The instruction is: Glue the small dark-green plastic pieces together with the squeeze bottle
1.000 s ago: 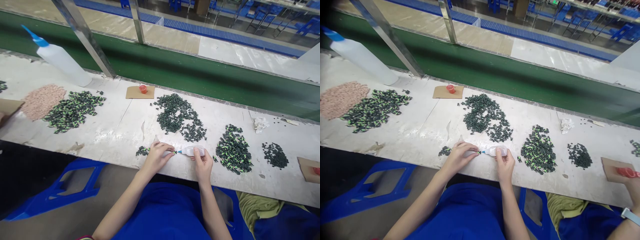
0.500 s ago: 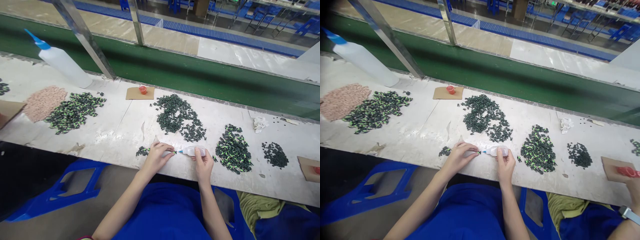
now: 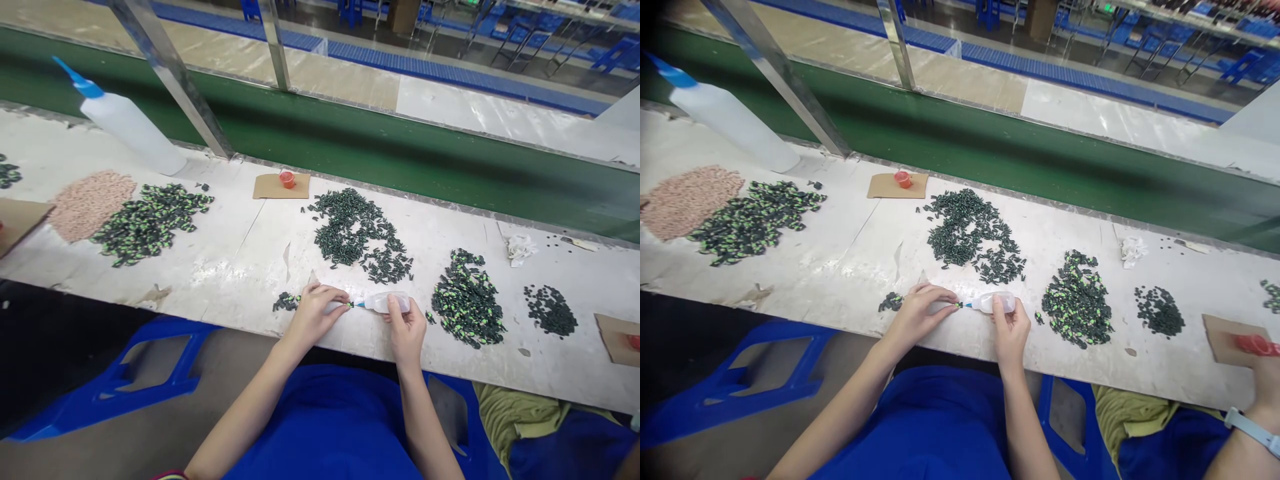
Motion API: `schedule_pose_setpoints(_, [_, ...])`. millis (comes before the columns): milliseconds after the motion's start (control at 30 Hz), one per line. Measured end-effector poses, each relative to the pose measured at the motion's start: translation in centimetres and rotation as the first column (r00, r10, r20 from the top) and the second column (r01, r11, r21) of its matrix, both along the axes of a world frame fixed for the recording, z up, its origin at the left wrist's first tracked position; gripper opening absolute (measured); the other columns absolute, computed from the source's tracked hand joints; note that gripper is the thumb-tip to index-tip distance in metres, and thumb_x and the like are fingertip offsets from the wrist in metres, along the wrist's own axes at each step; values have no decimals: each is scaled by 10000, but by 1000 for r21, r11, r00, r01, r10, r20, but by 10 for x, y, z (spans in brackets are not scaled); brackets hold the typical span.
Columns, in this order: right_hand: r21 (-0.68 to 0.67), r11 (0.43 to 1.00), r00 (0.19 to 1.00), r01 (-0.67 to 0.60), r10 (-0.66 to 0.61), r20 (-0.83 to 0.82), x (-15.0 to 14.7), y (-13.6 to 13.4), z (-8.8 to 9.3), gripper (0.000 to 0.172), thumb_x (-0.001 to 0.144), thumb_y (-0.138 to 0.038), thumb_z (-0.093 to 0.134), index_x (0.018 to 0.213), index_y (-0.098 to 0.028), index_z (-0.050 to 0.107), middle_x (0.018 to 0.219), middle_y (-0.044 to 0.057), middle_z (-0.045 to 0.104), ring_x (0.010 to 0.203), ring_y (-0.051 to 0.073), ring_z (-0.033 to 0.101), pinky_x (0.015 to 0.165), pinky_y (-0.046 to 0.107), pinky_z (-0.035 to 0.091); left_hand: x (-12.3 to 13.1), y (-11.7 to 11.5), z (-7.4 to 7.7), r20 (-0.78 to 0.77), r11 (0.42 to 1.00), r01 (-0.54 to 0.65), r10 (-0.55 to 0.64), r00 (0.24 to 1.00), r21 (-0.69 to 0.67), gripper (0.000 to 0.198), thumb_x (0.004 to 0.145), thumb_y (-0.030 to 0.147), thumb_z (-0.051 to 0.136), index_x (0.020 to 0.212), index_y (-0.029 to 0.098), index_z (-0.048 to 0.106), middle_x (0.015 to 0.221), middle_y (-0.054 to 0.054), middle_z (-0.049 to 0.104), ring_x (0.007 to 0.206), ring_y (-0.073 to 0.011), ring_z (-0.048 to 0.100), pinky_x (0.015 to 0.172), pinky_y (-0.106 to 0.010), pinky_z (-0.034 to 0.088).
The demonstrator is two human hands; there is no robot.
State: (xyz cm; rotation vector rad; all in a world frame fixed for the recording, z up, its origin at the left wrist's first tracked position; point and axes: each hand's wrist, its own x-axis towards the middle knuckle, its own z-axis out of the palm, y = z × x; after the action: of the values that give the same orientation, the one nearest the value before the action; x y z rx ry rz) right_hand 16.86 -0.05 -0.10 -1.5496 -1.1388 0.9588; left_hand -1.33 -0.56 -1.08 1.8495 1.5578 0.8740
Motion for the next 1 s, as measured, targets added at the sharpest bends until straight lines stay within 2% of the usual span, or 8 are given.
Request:
schedule_pose_setpoints(267, [49, 992, 975, 117, -105, -194, 9, -1, -9, 329, 762, -497, 610, 723, -177, 543, 606, -21, 573, 530, 133, 539, 517, 263, 460, 0, -1, -1, -4, 1000, 9, -9, 1000, -14, 96, 797, 216, 664, 890, 227, 645, 881, -7, 752, 871, -202, 681, 929, -410, 395])
schedule_pose_setpoints(467, [143, 987, 962, 76, -35, -270, 23, -6, -8, 398, 621, -324, 778, 811, -226, 441, 771, 5, 667, 750, 189, 677, 738, 338, 523, -9, 8, 12, -30, 993, 118, -119, 993, -11, 118, 815, 275, 643, 922, 229, 660, 930, -22, 743, 893, -223, 668, 903, -413, 435])
schedule_pose_setpoints(533, [158, 987, 964, 35, 8, -264, 25, -6, -8, 441, 614, -292, 784, 843, -240, 411, 853, 34, 695, 872, 213, 683, 830, 387, 513, -13, 16, 15, -54, 998, 49, -46, 997, 46, 110, 845, 276, 595, 906, 221, 669, 911, -34, 738, 869, -225, 662, 850, -394, 468])
schedule_pose_setpoints(667, [132, 990, 988, 44, -23, -153, 25, -5, -11, 469, 628, -282, 781, 932, -233, 427, 994, 95, 695, 1004, 241, 657, 943, 464, 459, -16, 34, 9, -130, 958, -238, 259, 957, 158, 127, 854, 238, 559, 850, 195, 678, 881, -73, 718, 880, -269, 615, 809, -419, 477])
schedule_pose_setpoints(767, [182, 982, 997, 46, -34, -68, 24, -7, -12, 540, 635, -278, 780, 1048, -217, 438, 1069, 124, 664, 1027, 248, 639, 944, 485, 455, -15, 43, 0, -183, 945, -285, 312, 932, 161, 90, 817, 194, 593, 800, 193, 681, 869, -86, 697, 887, -296, 568, 821, -454, 456])
schedule_pose_setpoints(867, [422, 900, 990, 105, -134, 41, 23, -18, -10, 625, 637, -217, 776, 1149, -211, 418, 1153, 137, 604, 1059, 253, 608, 922, 485, 464, -11, 45, -4, -194, 951, -273, 297, 935, 145, 119, 811, 136, 582, 765, 189, 677, 872, -94, 680, 891, -298, 533, 815, -450, 443])
schedule_pose_setpoints(967, [681, 722, 951, 124, -281, 125, 15, -37, -10, 545, 649, -142, 749, 1100, -232, 457, 1010, 71, 613, 924, 229, 629, 797, 435, 519, -5, 40, -2, -200, 961, -242, 265, 943, 132, 141, 832, 118, 561, 761, 184, 664, 878, -92, 680, 884, -288, 519, 787, -433, 425])
schedule_pose_setpoints(1000, [701, 708, 953, 86, -264, 149, 11, -43, -10, 496, 663, -132, 737, 1071, -239, 476, 933, 47, 617, 856, 216, 634, 738, 408, 533, -2, 36, 1, -200, 967, -219, 243, 949, 134, 146, 843, 121, 555, 766, 190, 659, 883, -84, 682, 889, -282, 521, 778, -425, 414])
